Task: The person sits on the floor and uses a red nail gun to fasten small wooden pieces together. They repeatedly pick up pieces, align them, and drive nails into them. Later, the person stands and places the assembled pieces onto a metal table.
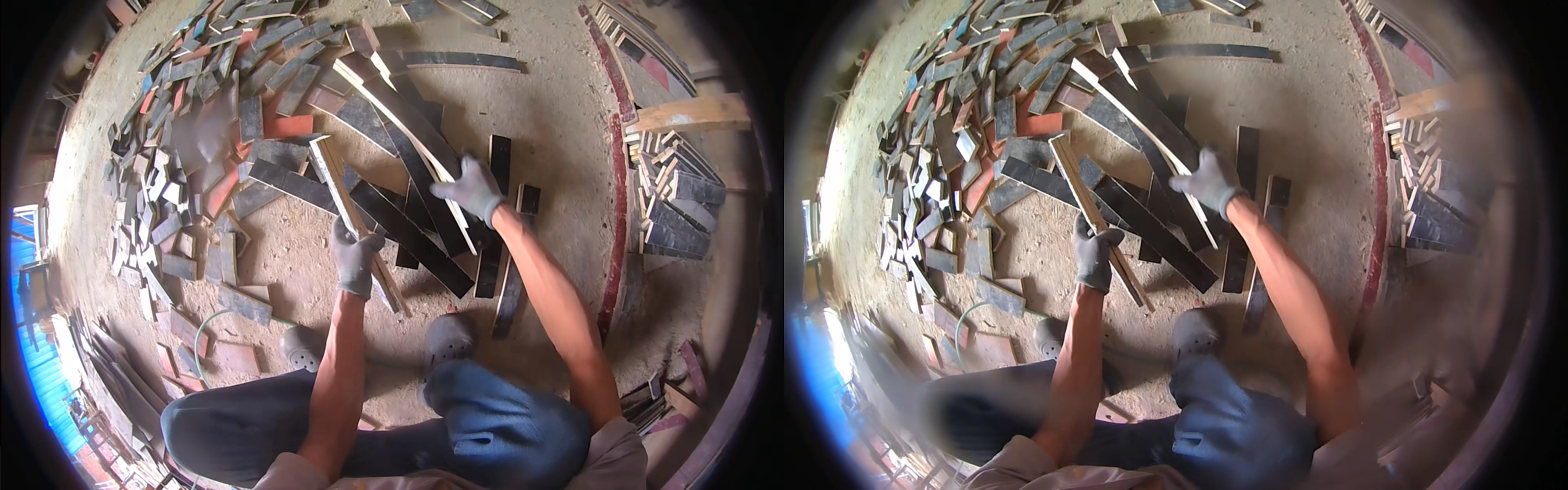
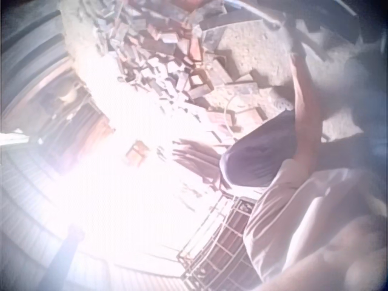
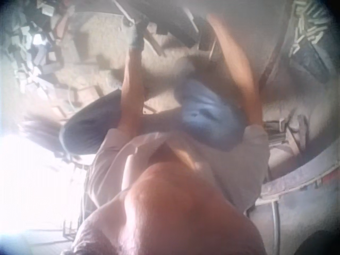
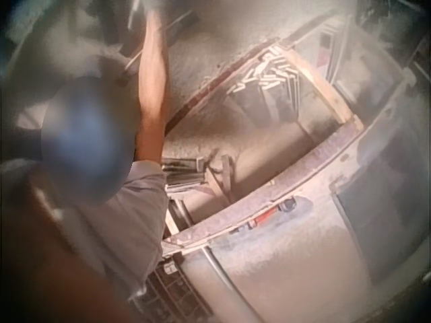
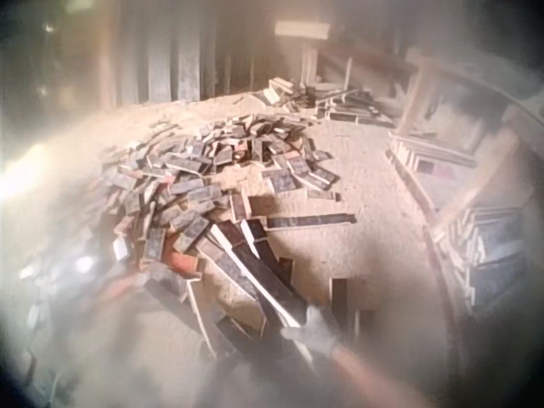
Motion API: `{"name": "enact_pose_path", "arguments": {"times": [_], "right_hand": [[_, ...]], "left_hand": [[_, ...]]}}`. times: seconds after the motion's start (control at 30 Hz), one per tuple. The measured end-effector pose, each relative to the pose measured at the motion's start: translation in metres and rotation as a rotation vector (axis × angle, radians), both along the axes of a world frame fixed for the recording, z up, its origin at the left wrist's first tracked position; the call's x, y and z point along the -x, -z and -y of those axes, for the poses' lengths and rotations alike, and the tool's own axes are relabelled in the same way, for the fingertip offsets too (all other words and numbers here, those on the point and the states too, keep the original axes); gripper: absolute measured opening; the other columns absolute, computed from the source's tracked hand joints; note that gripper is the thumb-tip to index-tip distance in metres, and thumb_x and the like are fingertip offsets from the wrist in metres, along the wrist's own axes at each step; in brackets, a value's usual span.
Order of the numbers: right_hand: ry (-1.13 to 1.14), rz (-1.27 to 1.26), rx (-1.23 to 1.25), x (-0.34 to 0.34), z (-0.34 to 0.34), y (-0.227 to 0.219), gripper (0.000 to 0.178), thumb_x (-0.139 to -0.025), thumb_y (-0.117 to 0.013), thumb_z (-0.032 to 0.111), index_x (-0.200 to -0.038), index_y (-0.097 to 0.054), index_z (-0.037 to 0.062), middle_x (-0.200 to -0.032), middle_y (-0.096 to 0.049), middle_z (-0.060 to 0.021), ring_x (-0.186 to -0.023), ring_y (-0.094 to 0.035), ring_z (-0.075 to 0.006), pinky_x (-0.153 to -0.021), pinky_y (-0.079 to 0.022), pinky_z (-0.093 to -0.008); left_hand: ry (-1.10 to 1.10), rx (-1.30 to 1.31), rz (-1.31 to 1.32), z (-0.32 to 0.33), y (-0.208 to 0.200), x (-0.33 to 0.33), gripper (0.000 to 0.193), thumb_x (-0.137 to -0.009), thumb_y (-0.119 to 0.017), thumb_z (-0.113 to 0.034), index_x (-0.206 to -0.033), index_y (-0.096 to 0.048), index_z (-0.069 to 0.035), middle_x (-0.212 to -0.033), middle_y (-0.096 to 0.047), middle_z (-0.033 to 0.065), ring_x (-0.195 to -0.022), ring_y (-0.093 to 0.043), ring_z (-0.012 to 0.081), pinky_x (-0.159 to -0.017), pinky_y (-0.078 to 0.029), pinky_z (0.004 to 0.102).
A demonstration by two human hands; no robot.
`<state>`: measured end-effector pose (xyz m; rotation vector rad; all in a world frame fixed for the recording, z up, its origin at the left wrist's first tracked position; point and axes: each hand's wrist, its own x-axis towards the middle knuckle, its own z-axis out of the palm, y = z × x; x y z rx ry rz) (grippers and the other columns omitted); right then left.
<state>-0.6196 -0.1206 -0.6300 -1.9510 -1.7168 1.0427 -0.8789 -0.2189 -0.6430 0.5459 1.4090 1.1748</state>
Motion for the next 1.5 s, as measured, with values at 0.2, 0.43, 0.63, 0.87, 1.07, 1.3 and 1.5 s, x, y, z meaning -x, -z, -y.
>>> {"name": "enact_pose_path", "arguments": {"times": [0.2, 0.43, 0.63, 0.87, 1.07, 1.3, 1.5], "right_hand": [[0.046, -0.242, 0.189, 0.037, -0.001, 0.012, 0.094, -0.075, -0.096, 0.026, -0.148, -0.049, -0.0116, -0.14, -0.066, -0.0274, -0.131, -0.064, -0.0363, -0.116, -0.049, -0.0415], [0.134, -0.329, 0.226, 0.026, 0.064, 0.039, 0.112, -0.068, -0.105, 0.036, -0.15, -0.047, -0.0129, -0.146, -0.061, -0.026, -0.132, -0.061, -0.0315, -0.115, -0.048, -0.0395], [-0.007, -0.72, 0.585, 0.024, 0.066, 0.048, 0.08, -0.087, -0.086, 0.058, -0.137, -0.071, -0.0025, -0.155, -0.06, -0.0244, -0.153, -0.048, -0.0311, -0.129, -0.036, -0.0432], [0.086, -0.989, 0.348, 0.056, 0.132, 0.016, 0.095, -0.076, -0.101, 0.033, -0.151, -0.056, -0.0028, -0.139, -0.071, -0.015, -0.131, -0.065, -0.023, -0.117, -0.051, -0.0401], [-0.008, -0.899, -0.072, 0.042, 0.124, -0.04, 0.111, -0.067, -0.106, 0.015, -0.154, -0.04, -0.0022, -0.142, -0.064, -0.0119, -0.135, -0.059, -0.0193, -0.113, -0.053, -0.0385], [-0.286, -1.149, -0.313, 0.03, 0.07, -0.096, 0.085, -0.096, -0.085, 0.022, -0.161, -0.033, 0.0062, -0.157, -0.054, -0.0109, -0.13, -0.064, -0.0216, -0.103, -0.061, -0.0422], [-0.334, -0.597, -0.461, 0.003, 0.093, 0.012, 0.137, -0.072, -0.102, 0.031, -0.172, -0.011, 0.0104, -0.173, -0.029, -0.0128, -0.155, -0.039, -0.0309, -0.132, -0.031, -0.0467]], "left_hand": [[-0.059, -0.13, 0.172, -0.011, 0.018, 0.025, 0.05, -0.084, -0.065, 0.013, -0.13, -0.057, -0.004, -0.097, -0.067, 0.0082, -0.078, -0.069, 0.0212, -0.074, -0.06, 0.0359], [0.051, 0.077, 0.28, -0.043, 0.011, 0.002, 0.093, -0.095, -0.078, 0.002, -0.163, -0.015, 0.006, -0.135, -0.067, 0.0272, -0.115, -0.075, 0.035, -0.101, -0.063, 0.041], [0.391, 0.013, 0.123, -0.033, 0.021, 0.017, 0.044, -0.113, -0.058, -0.017, -0.151, -0.059, 0.006, -0.143, -0.071, 0.0167, -0.135, -0.066, 0.0238, -0.116, -0.053, 0.0347], [0.848, -0.112, 0.29, 0.005, 0.026, 0.041, 0.063, -0.12, -0.026, -0.036, -0.15, -0.055, 0.012, -0.15, -0.065, 0.0236, -0.141, -0.062, 0.0287, -0.127, -0.041, 0.0399], [0.777, -0.205, -0.104, 0.011, -0.009, 0.028, 0.076, -0.116, -0.035, -0.05, -0.134, -0.065, 0.017, -0.14, -0.068, 0.0329, -0.134, -0.066, 0.0366, -0.124, -0.043, 0.0484], [0.934, -0.272, 0.08, -0.038, 0.017, 0.08, 0.048, -0.111, -0.055, -0.032, -0.139, -0.064, 0.007, -0.136, -0.071, 0.0203, -0.123, -0.069, 0.0286, -0.105, -0.054, 0.0406], [0.945, -0.077, 0.533, -0.031, 0.008, 0.053, 0.052, -0.111, -0.053, -0.033, -0.15, -0.055, 0.002, -0.14, -0.065, 0.0253, -0.126, -0.065, 0.0363, -0.107, -0.055, 0.0454]]}}
